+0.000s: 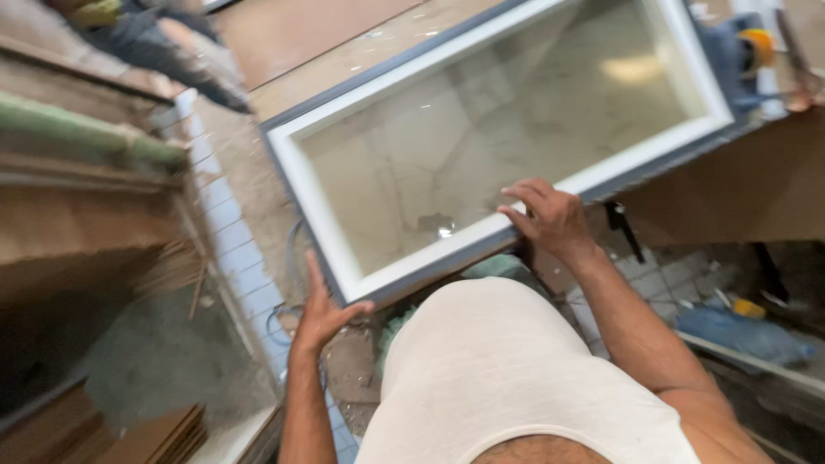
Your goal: The person assembles window frames by applying white foam tape to the edges of glass panes. They measure and cut the tape with scissors, press it onto the frame, and stack completed units on a workbench.
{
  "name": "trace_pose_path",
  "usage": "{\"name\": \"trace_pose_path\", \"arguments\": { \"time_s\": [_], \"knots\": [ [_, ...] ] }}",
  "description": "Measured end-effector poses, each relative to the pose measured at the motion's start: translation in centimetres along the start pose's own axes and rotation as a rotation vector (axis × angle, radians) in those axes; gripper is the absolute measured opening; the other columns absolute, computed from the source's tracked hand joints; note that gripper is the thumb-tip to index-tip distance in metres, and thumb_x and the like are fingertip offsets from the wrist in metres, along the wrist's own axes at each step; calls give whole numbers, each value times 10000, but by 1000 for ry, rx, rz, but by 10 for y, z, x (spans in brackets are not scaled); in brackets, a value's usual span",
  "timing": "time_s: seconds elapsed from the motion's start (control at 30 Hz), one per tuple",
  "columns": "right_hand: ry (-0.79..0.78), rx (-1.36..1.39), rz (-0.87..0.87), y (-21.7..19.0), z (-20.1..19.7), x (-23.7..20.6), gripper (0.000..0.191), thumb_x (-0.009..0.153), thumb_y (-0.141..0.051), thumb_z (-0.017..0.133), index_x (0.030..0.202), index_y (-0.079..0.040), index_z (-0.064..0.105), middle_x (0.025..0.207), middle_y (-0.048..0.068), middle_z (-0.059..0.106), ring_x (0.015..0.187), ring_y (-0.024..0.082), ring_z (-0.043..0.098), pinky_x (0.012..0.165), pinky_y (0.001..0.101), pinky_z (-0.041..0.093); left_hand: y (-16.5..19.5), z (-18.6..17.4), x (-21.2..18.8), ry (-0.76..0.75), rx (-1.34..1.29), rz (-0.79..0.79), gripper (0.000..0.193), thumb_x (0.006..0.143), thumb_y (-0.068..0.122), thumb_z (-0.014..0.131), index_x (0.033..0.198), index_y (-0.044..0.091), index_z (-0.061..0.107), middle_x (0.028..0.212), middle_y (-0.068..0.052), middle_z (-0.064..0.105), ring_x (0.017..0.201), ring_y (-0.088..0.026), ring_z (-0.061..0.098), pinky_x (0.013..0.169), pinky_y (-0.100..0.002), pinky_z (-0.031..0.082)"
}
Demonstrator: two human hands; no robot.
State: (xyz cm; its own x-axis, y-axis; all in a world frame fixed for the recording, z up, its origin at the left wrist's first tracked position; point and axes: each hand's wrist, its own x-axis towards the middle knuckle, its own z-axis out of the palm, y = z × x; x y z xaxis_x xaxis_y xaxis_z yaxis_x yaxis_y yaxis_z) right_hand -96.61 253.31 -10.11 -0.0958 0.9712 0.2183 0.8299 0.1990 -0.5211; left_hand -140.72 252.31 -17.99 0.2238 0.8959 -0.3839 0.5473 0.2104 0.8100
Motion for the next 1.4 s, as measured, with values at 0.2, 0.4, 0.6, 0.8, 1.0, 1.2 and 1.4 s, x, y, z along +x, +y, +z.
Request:
{"name": "trace_pose_path", "arguments": {
  "time_s": [0.2, 0.4, 0.6, 0.8, 1.0, 1.2, 1.4],
  "knots": [
    [586, -7, 535, 218, -145, -40, 252, 968, -118, 811, 1179, -40, 697, 1113, 93, 664, 687, 176, 653, 641, 322, 519, 58, 88, -5, 256, 390, -380, 1406, 701, 205, 872, 1666, -40, -121, 1540, -363, 430, 1419, -447, 482, 1173, -398, 395],
    [667, 126, 467, 362, -207, -33, 321, 967, -127, 876, 1206, -3, 701, 1124, 50, 662, 936, 134, 652, 767, 307, 577, 92, 117, 17, 381, 589, -667, 1486, 705, 240, 928, 1770, 62, -93, 1316, -403, 641, 1238, -538, 631, 1062, -523, 518],
    [168, 656, 961, 386, -222, -5, 286, 955, -343, 763, 1099, -108, 685, 788, -62, 625, 636, 60, 554, 504, 237, 484, 139, 131, 21, 476, 538, -762, 1491, 698, 233, 957, 1727, 153, -120, 1341, -389, 596, 1240, -531, 589, 1017, -556, 512],
    [29, 676, 936, 400, -224, 8, 250, 1010, -308, 750, 1040, -59, 744, 874, -51, 677, 685, 55, 564, 576, 229, 480, 161, 158, 7, 696, 394, -711, 1456, 743, 170, 932, 1680, 165, -181, 1508, -252, 534, 1330, -414, 569, 1105, -507, 463],
    [194, 1233, 906, 411, -213, -10, 145, 1026, -218, 750, 1045, -85, 694, 909, -23, 696, 758, 96, 631, 683, 278, 587, 160, 182, -20, 715, 323, -789, 1488, 730, 206, 944, 1674, 107, -202, 1564, -244, 480, 1404, -410, 503, 1184, -502, 410],
    [373, 973, 805, 401, -188, -38, 152, 1023, -160, 721, 1034, -11, 692, 1089, 24, 651, 896, 128, 668, 779, 394, 682, 142, 190, -36, 700, 328, -851, 1447, 749, 233, 936, 1636, 75, -197, 1681, -320, 175, 1531, -453, 239, 1235, -508, 263],
    [476, 607, 433, 414, -173, -36, 238, 1014, -123, 771, 916, 58, 652, 1198, 65, 607, 945, 145, 657, 707, 367, 679, 138, 177, -43, 757, 257, -927, 1324, 793, 157, 857, 1645, 84, -153, 1664, -318, 144, 1518, -473, 261, 1222, -506, 308]
  ]
}}
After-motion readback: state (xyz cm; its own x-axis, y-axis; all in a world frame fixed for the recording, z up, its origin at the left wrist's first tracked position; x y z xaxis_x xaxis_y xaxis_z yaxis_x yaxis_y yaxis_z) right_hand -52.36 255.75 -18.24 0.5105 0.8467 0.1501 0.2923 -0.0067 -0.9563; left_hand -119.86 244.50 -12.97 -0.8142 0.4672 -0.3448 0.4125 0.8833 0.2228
